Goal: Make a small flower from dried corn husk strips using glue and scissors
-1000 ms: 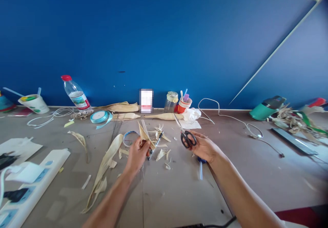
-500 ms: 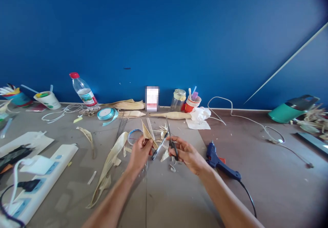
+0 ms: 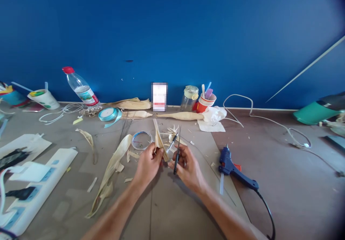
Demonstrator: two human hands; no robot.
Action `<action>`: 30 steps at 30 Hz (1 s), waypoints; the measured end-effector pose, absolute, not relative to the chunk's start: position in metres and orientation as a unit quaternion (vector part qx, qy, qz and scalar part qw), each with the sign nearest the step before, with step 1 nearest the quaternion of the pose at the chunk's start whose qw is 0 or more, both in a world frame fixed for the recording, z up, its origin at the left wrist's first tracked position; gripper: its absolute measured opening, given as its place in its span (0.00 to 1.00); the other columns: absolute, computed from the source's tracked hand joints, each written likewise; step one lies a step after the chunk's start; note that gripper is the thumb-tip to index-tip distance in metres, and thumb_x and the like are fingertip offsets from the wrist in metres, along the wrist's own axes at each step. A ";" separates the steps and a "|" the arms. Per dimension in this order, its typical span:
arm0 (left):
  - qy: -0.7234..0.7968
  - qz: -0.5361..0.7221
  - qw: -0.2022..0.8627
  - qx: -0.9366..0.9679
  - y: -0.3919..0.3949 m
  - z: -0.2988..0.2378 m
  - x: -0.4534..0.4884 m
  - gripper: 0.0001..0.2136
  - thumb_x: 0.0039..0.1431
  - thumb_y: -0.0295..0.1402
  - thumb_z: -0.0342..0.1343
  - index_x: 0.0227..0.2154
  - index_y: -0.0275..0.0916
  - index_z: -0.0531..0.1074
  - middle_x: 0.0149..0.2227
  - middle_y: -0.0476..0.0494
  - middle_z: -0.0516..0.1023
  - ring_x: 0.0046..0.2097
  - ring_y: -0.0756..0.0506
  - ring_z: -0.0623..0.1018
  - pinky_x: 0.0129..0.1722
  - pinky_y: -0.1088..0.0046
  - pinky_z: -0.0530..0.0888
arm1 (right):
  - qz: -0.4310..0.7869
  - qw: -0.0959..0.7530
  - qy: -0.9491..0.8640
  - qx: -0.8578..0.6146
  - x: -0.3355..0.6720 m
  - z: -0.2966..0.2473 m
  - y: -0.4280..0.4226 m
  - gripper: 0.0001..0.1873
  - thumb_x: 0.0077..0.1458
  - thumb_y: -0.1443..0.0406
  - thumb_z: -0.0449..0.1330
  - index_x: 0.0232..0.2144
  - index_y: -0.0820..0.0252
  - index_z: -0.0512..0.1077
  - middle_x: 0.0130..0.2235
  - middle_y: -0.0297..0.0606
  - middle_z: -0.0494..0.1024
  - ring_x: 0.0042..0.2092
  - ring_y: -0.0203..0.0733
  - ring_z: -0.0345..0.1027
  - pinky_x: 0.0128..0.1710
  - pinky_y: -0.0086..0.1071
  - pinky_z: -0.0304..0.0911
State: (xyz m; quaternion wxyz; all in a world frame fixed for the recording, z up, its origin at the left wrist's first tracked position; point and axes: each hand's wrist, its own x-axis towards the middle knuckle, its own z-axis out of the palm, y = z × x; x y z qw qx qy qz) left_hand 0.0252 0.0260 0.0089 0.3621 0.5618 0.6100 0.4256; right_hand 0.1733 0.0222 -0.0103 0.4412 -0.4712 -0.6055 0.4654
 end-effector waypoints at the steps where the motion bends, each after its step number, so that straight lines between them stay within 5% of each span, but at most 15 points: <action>1: 0.607 0.418 0.361 0.572 0.024 0.008 0.028 0.08 0.55 0.35 0.49 0.23 0.39 0.64 0.19 0.53 0.67 0.22 0.51 0.68 0.24 0.77 0.63 | 0.474 0.449 -0.593 -0.472 0.171 -0.011 0.022 0.25 0.43 0.66 0.61 0.46 0.59 0.61 0.30 0.31 0.69 0.27 0.32 0.61 0.25 0.25 0.57; 10: 0.557 0.415 0.477 0.538 0.021 0.002 0.033 0.07 0.55 0.37 0.49 0.28 0.38 0.65 0.21 0.52 0.69 0.21 0.50 0.70 0.23 0.75 0.66 | 0.573 0.472 -0.475 -0.473 0.173 -0.003 0.031 0.24 0.40 0.64 0.63 0.42 0.59 0.61 0.24 0.27 0.69 0.25 0.32 0.63 0.23 0.25 0.58; 23: 0.451 0.424 0.682 0.388 0.022 0.009 0.028 0.10 0.52 0.39 0.56 0.27 0.35 0.69 0.23 0.50 0.70 0.22 0.54 0.66 0.23 0.78 0.63 | 0.685 0.468 -0.389 -0.400 0.183 -0.002 0.036 0.23 0.39 0.65 0.66 0.39 0.58 0.63 0.23 0.25 0.67 0.18 0.25 0.53 0.13 0.19 0.49; 30: 0.420 0.472 0.687 0.360 0.021 0.010 0.033 0.09 0.49 0.35 0.59 0.30 0.34 0.74 0.26 0.48 0.73 0.23 0.55 0.67 0.25 0.78 0.64 | 0.704 0.468 -0.368 -0.386 0.183 -0.002 0.037 0.25 0.38 0.63 0.67 0.39 0.59 0.62 0.23 0.25 0.68 0.17 0.24 0.52 0.13 0.19 0.48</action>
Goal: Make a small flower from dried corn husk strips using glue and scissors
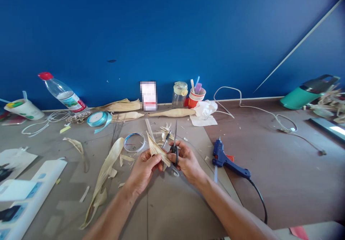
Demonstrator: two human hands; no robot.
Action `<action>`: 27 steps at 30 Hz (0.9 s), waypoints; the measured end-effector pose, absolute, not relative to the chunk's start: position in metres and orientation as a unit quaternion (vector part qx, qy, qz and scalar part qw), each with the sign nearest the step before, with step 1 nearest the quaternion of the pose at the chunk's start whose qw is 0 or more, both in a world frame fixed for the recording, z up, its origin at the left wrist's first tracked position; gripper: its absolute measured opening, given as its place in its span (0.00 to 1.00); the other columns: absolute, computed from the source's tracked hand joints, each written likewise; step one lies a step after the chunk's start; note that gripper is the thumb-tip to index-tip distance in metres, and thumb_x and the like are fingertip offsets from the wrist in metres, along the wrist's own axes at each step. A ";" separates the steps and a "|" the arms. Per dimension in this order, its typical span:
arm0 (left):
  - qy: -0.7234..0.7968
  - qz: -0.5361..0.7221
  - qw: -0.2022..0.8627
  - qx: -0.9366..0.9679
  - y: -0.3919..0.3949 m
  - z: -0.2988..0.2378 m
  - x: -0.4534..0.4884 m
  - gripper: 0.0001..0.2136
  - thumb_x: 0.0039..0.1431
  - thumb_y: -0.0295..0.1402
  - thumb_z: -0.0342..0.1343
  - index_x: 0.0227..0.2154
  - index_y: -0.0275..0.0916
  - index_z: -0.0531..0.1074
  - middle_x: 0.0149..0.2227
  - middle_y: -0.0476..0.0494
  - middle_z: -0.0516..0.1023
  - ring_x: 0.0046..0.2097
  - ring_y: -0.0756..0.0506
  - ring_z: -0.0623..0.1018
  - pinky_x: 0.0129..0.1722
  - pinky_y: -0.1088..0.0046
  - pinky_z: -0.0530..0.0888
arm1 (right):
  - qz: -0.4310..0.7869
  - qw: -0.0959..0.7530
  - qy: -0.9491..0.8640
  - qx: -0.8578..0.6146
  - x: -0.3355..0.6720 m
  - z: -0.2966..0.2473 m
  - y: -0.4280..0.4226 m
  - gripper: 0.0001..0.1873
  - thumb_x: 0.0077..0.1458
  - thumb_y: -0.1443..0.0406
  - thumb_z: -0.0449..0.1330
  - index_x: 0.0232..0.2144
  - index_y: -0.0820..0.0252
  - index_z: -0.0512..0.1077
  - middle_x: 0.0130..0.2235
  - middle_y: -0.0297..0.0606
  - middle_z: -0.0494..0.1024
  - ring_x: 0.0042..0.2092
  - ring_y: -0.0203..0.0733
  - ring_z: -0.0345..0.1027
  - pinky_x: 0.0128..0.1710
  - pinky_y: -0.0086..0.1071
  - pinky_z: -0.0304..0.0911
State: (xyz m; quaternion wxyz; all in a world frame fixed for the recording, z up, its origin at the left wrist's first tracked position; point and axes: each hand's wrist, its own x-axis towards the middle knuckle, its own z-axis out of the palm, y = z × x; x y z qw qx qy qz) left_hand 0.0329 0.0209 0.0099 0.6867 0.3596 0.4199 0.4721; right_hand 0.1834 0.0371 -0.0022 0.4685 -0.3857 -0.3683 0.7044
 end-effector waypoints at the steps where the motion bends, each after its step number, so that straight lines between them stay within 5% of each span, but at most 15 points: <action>1: 0.416 0.478 0.684 0.360 0.021 0.010 0.034 0.09 0.49 0.35 0.59 0.31 0.34 0.74 0.25 0.49 0.72 0.22 0.55 0.66 0.25 0.78 0.64 | 0.705 0.467 -0.368 -0.387 0.183 -0.002 0.037 0.25 0.38 0.62 0.67 0.39 0.59 0.62 0.22 0.25 0.67 0.17 0.24 0.52 0.13 0.19 0.48; 7: 0.393 0.485 0.697 0.353 0.020 0.008 0.036 0.10 0.49 0.35 0.58 0.32 0.33 0.75 0.21 0.49 0.70 0.21 0.54 0.65 0.25 0.76 0.64 | 0.712 0.458 -0.365 -0.388 0.180 0.000 0.033 0.25 0.39 0.62 0.67 0.38 0.58 0.61 0.22 0.24 0.66 0.17 0.25 0.51 0.14 0.20 0.47; 15: 0.381 0.508 0.696 0.336 0.025 0.011 0.021 0.07 0.47 0.33 0.60 0.28 0.35 0.74 0.31 0.45 0.74 0.28 0.51 0.71 0.28 0.75 0.69 | 0.693 0.465 -0.441 -0.330 0.193 0.012 0.032 0.27 0.38 0.58 0.67 0.40 0.58 0.63 0.26 0.30 0.68 0.26 0.32 0.59 0.24 0.25 0.53; 27: 0.373 0.551 0.644 0.379 0.035 0.012 -0.016 0.11 0.42 0.37 0.62 0.27 0.35 0.73 0.31 0.43 0.74 0.31 0.48 0.72 0.31 0.72 0.68 | 0.767 0.209 -0.584 -0.167 0.226 0.033 0.033 0.33 0.40 0.47 0.63 0.43 0.63 0.65 0.28 0.36 0.71 0.26 0.33 0.58 0.26 0.27 0.52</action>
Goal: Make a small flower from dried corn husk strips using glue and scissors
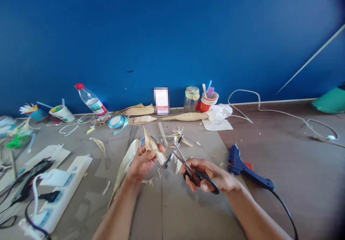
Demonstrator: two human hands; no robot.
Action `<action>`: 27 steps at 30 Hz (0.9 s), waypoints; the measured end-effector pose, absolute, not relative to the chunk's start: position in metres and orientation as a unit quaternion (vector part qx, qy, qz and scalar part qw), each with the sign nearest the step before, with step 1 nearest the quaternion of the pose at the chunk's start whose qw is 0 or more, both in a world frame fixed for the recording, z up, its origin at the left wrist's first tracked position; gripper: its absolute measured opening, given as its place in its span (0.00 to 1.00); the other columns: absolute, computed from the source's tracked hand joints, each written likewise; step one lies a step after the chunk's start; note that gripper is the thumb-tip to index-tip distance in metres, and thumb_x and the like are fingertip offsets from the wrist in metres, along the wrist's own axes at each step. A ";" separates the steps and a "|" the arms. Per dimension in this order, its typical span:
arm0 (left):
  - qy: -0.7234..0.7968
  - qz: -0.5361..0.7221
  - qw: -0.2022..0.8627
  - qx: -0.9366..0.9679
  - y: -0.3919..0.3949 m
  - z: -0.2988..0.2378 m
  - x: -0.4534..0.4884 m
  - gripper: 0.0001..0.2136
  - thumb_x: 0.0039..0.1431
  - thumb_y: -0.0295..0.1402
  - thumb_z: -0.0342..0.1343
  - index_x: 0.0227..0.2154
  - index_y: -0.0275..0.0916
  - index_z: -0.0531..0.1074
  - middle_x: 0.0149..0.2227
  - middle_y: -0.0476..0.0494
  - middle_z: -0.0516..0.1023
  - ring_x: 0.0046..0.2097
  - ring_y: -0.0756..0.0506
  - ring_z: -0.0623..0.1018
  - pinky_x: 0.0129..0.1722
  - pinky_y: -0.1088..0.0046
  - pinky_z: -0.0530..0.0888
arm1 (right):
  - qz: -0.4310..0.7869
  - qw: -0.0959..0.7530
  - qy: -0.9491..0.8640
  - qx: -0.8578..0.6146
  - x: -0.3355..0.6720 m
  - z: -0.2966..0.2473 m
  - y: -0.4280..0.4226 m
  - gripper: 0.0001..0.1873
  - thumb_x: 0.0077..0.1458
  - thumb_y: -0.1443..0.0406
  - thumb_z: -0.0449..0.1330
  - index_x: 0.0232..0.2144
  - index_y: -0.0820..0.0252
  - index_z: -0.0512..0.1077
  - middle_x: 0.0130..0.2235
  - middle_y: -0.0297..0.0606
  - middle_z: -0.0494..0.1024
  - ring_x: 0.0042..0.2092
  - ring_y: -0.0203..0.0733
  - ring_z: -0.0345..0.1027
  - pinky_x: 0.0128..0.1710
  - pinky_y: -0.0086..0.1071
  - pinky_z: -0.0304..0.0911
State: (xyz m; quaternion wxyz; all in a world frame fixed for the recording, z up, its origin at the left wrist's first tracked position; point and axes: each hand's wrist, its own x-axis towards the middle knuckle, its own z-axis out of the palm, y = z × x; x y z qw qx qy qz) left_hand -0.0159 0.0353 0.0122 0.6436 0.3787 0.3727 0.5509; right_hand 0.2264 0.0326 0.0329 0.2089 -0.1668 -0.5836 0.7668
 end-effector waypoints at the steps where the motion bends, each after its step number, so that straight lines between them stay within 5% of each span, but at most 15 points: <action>1: 0.373 0.553 0.640 0.381 0.036 0.012 -0.017 0.11 0.42 0.37 0.62 0.27 0.35 0.72 0.31 0.42 0.74 0.31 0.48 0.72 0.32 0.71 0.68 | 0.767 0.192 -0.589 -0.165 0.229 0.034 0.033 0.33 0.40 0.47 0.63 0.42 0.63 0.65 0.27 0.36 0.71 0.26 0.33 0.58 0.25 0.27 0.52; 11: 0.335 0.569 0.645 0.385 0.037 0.013 -0.022 0.09 0.43 0.37 0.62 0.26 0.38 0.73 0.30 0.45 0.74 0.33 0.47 0.73 0.34 0.69 0.68 | 0.779 0.049 -0.589 -0.211 0.239 0.032 0.037 0.35 0.37 0.45 0.64 0.41 0.64 0.69 0.25 0.33 0.68 0.25 0.31 0.59 0.23 0.24 0.53; 27: 0.336 0.557 0.647 0.399 0.035 0.013 -0.017 0.09 0.43 0.37 0.63 0.24 0.38 0.74 0.30 0.44 0.75 0.37 0.44 0.74 0.36 0.68 0.68 | 0.774 0.123 -0.593 -0.183 0.217 0.019 0.035 0.32 0.44 0.47 0.61 0.42 0.66 0.66 0.25 0.33 0.68 0.27 0.32 0.60 0.27 0.27 0.54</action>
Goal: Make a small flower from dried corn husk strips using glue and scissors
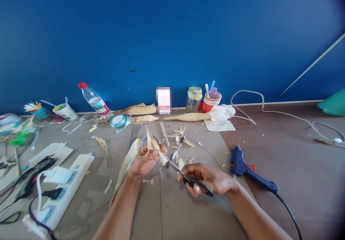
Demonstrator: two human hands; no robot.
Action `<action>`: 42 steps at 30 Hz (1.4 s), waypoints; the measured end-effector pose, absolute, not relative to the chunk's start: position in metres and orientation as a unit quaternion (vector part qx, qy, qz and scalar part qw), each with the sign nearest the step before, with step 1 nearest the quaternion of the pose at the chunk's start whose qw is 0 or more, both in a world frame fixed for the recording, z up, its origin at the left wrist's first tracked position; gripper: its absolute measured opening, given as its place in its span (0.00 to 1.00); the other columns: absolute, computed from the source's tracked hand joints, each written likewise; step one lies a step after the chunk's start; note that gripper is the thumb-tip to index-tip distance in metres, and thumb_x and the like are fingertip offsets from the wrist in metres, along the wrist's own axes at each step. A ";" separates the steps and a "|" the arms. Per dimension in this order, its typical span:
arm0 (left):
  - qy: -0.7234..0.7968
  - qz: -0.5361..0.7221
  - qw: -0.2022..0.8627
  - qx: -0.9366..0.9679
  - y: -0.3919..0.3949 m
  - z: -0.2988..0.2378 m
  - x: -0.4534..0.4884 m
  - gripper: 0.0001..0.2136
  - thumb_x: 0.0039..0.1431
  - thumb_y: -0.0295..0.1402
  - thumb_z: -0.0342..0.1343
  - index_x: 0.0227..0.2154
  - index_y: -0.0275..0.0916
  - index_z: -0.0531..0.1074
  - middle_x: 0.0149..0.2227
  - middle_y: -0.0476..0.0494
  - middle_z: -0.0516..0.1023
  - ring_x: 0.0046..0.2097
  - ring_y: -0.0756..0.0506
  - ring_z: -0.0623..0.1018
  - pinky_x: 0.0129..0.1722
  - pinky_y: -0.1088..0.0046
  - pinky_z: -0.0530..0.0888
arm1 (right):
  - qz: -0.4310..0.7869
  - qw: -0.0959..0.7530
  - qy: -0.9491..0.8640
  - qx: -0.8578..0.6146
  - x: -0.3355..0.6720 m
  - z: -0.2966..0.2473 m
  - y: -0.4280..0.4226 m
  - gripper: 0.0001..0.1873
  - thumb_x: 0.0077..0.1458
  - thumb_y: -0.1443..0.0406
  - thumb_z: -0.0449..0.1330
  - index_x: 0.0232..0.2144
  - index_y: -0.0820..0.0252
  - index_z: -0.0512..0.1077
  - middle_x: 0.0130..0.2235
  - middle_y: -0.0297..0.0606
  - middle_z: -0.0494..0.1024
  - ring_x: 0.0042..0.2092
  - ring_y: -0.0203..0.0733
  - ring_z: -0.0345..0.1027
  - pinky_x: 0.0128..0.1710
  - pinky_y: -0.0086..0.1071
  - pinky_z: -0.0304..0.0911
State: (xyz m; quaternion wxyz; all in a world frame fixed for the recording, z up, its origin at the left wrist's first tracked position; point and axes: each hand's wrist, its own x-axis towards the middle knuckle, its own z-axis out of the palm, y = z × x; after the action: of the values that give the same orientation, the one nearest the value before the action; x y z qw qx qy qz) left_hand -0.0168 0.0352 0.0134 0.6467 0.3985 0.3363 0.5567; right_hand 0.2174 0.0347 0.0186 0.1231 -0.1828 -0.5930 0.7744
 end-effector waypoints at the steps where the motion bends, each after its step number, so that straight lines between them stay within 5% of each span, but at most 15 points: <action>1: 0.328 0.558 0.649 0.400 0.035 0.012 -0.017 0.08 0.43 0.37 0.63 0.25 0.38 0.74 0.30 0.44 0.75 0.37 0.44 0.74 0.36 0.68 0.68 | 0.771 0.130 -0.598 -0.178 0.217 0.018 0.035 0.32 0.44 0.46 0.61 0.42 0.66 0.66 0.25 0.34 0.68 0.27 0.32 0.60 0.28 0.27 0.54; 42: 0.280 0.584 0.664 0.373 0.039 0.006 -0.019 0.04 0.46 0.32 0.63 0.26 0.39 0.76 0.32 0.44 0.76 0.36 0.46 0.73 0.35 0.69 0.67 | 0.756 0.164 -0.608 -0.179 0.209 0.014 0.032 0.33 0.45 0.46 0.60 0.42 0.68 0.67 0.24 0.34 0.68 0.25 0.32 0.60 0.27 0.28 0.56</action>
State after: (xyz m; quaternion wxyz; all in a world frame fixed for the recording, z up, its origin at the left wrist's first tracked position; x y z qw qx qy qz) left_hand -0.0186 0.0393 0.0055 0.6639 0.3734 0.2805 0.5840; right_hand 0.2087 0.0320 0.0144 0.1638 -0.1786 -0.6082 0.7559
